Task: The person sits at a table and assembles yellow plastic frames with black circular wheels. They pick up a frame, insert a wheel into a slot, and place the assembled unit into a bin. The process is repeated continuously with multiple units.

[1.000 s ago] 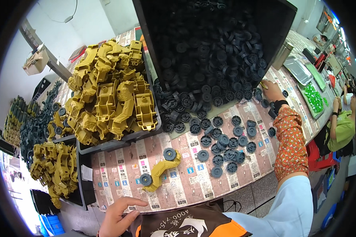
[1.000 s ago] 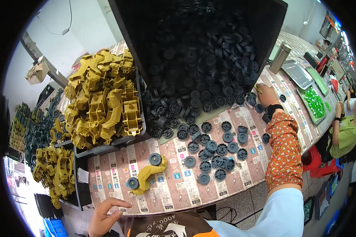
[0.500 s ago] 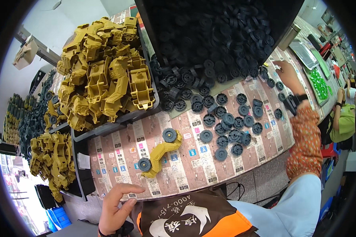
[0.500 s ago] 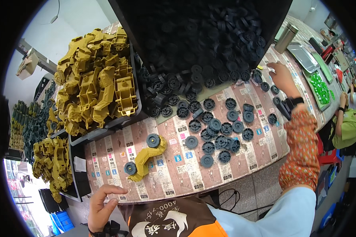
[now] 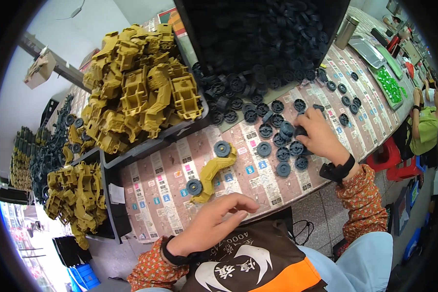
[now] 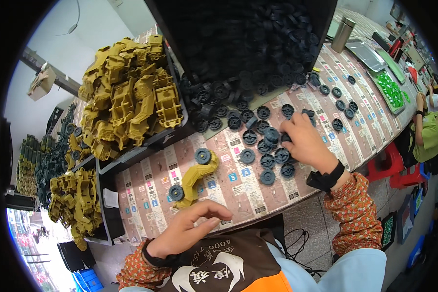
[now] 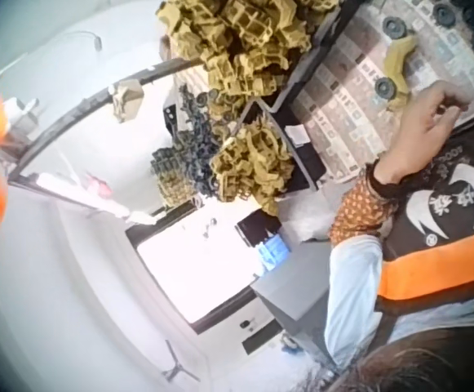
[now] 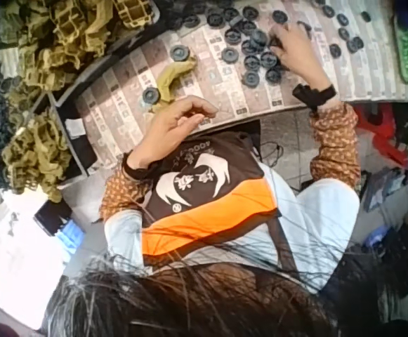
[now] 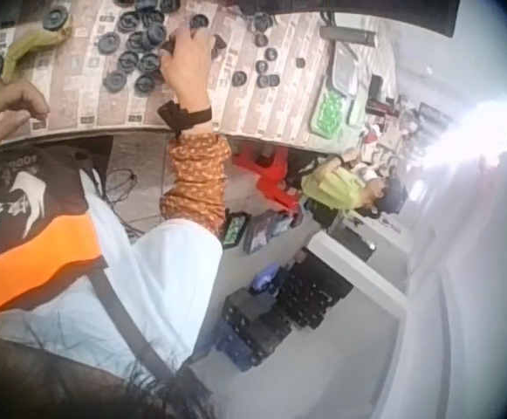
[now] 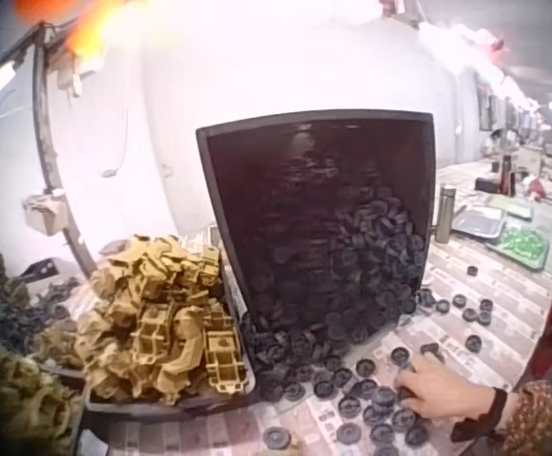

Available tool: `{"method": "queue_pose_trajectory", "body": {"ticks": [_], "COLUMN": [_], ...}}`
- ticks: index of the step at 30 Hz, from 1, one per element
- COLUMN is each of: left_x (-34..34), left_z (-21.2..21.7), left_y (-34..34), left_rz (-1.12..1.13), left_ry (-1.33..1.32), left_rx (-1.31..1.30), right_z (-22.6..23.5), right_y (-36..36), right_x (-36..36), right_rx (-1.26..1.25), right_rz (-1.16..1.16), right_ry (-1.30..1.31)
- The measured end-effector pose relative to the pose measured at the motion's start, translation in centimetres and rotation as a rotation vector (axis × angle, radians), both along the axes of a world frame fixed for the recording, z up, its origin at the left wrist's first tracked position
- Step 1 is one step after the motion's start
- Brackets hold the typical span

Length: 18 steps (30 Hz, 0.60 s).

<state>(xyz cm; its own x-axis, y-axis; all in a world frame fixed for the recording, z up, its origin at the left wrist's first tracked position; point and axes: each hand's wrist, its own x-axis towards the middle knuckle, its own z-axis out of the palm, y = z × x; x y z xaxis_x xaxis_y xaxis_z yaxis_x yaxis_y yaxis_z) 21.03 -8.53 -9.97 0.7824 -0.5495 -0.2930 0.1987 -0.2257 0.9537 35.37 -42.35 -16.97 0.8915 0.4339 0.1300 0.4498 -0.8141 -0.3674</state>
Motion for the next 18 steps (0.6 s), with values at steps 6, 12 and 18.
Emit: {"method": "queue_pose_trajectory", "body": {"ticks": [6,12,18], "left_x": [-1.5,-1.6,-2.9], "left_z": [-2.7,-3.9,-5.6], "left_y": [1.0,-0.9,1.1], "left_rz": [0.041,0.304,0.359], "left_ry": [0.085,0.559,0.603], "left_rx": [-0.120,-0.643,-0.575], "right_z": [2.0,7.0,6.6], "right_y": [0.9,10.4,13.1], "right_x": [-0.1,-7.6,-5.1], "right_rx": [0.215,0.526,0.517], "right_rz": [-0.069,0.345,0.315], "right_ry": [-0.029,0.644,0.438]}}
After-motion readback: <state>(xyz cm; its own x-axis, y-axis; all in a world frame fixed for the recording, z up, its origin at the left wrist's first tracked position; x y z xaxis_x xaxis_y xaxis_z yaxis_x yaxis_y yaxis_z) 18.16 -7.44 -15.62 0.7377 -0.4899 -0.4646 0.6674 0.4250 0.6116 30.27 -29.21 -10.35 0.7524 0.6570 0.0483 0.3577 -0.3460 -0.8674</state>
